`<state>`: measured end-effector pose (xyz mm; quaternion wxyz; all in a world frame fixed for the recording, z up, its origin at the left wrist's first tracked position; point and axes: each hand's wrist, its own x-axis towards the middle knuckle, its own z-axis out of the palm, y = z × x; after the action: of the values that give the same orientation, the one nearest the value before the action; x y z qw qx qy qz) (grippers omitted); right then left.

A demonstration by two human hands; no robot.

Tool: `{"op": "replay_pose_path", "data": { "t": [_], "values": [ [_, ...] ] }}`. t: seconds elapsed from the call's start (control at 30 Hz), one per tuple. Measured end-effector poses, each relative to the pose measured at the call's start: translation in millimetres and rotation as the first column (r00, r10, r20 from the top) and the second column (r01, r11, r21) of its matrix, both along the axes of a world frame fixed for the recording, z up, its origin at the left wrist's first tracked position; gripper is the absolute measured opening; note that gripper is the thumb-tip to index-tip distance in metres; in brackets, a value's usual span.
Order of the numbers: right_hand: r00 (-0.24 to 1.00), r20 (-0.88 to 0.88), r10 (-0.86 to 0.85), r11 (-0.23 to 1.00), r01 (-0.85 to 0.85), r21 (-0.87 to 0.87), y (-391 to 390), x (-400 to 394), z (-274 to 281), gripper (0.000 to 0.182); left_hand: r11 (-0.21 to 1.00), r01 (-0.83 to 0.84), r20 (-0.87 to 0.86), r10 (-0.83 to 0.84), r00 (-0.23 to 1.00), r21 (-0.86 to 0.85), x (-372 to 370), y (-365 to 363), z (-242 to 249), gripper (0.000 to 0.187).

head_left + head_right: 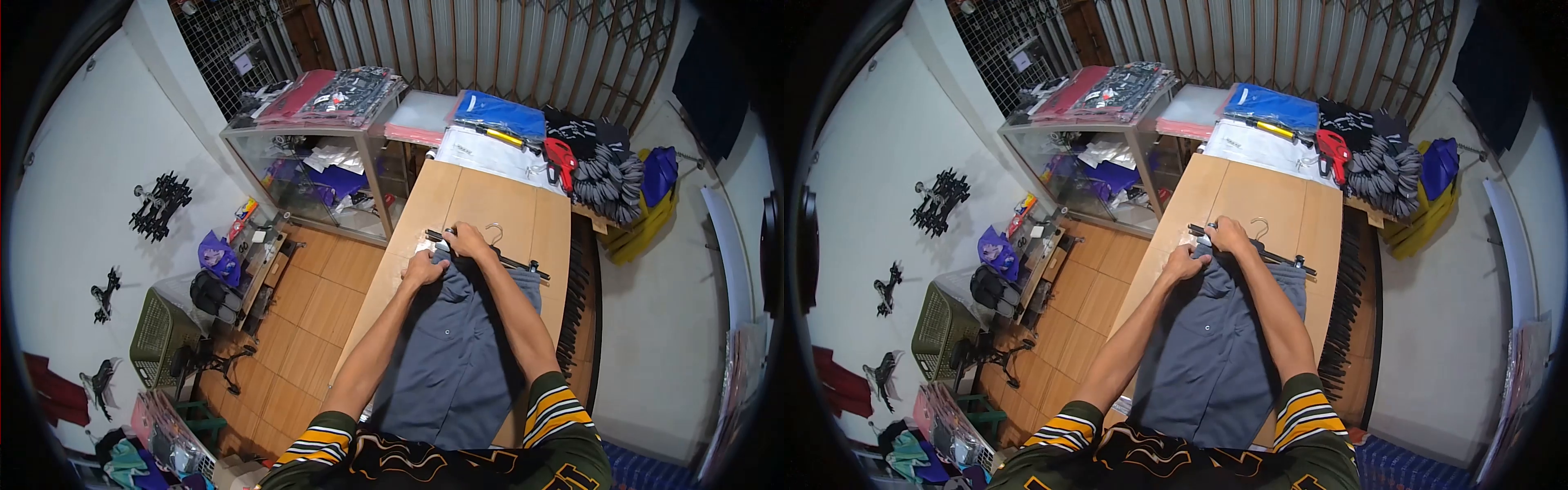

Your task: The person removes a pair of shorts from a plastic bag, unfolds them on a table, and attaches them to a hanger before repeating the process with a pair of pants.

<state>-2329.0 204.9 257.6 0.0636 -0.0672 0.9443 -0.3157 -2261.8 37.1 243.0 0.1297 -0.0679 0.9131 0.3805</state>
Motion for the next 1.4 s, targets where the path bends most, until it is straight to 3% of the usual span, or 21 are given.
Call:
{"op": "replay_pose_path", "data": {
  "t": [0.1,0.2,0.27,0.3,0.4,0.5,0.67,0.77,0.9,1.1,1.4],
  "values": [
    [0.997,0.071,0.041,0.995,-0.035,-0.092,7.3,-7.8,1.6,0.046,0.991,0.014,-0.037,-0.01,0.999,0.134,-10.3,-4.5,-17.6,0.046],
    [0.996,0.077,0.048,0.975,-0.03,-0.219,15.2,-17.5,-6.5,0.046,0.976,0.023,0.043,-0.033,0.999,0.218,-18.6,-7.0,-18.0,0.049],
    [0.998,0.058,0.034,0.952,-0.014,-0.306,18.3,-26.9,-19.4,0.047,0.965,0.032,-0.064,-0.016,0.998,0.259,-17.4,-5.5,-22.8,0.046],
    [0.997,0.017,0.071,0.966,-0.064,-0.252,19.4,-22.1,-8.6,0.048,0.961,0.033,-0.092,-0.008,0.996,0.274,-19.4,-5.8,-30.8,0.045],
    [0.975,0.208,0.076,0.928,0.007,-0.373,15.4,-2.5,24.4,0.045,0.942,0.04,-0.133,0.005,0.991,0.332,-17.5,-7.4,-33.9,0.033],
    [0.98,0.175,0.099,0.864,0.003,-0.504,14.7,-2.2,16.5,0.042,0.895,0.072,-0.161,0.0,0.987,0.44,-10.9,-12.9,-36.0,0.025],
    [0.994,0.105,0.032,0.897,0.018,-0.442,17.4,3.0,20.1,0.038,0.795,0.038,-0.106,0.033,0.994,0.605,-0.7,-14.8,-25.3,0.022],
    [0.999,0.03,-0.017,0.902,0.028,-0.431,16.4,3.2,13.0,0.034,0.775,0.006,-0.013,0.003,1.0,0.632,6.9,-18.3,-9.1,0.041],
    [0.995,-0.092,-0.035,0.928,-0.002,-0.371,14.8,11.0,17.7,0.031,0.74,0.015,-0.034,0.011,0.999,0.673,5.0,-21.6,-23.4,0.039],
    [0.988,-0.14,-0.064,0.936,0.011,-0.351,8.8,23.6,28.7,0.029,0.741,0.024,-0.053,0.015,0.999,0.671,8.3,-21.6,-22.3,0.035],
    [0.989,-0.111,-0.101,0.952,0.064,-0.3,4.4,27.9,25.7,0.027,0.665,0.021,-0.083,0.062,0.995,0.746,14.9,-18.6,-24.8,0.026]
  ]
}}
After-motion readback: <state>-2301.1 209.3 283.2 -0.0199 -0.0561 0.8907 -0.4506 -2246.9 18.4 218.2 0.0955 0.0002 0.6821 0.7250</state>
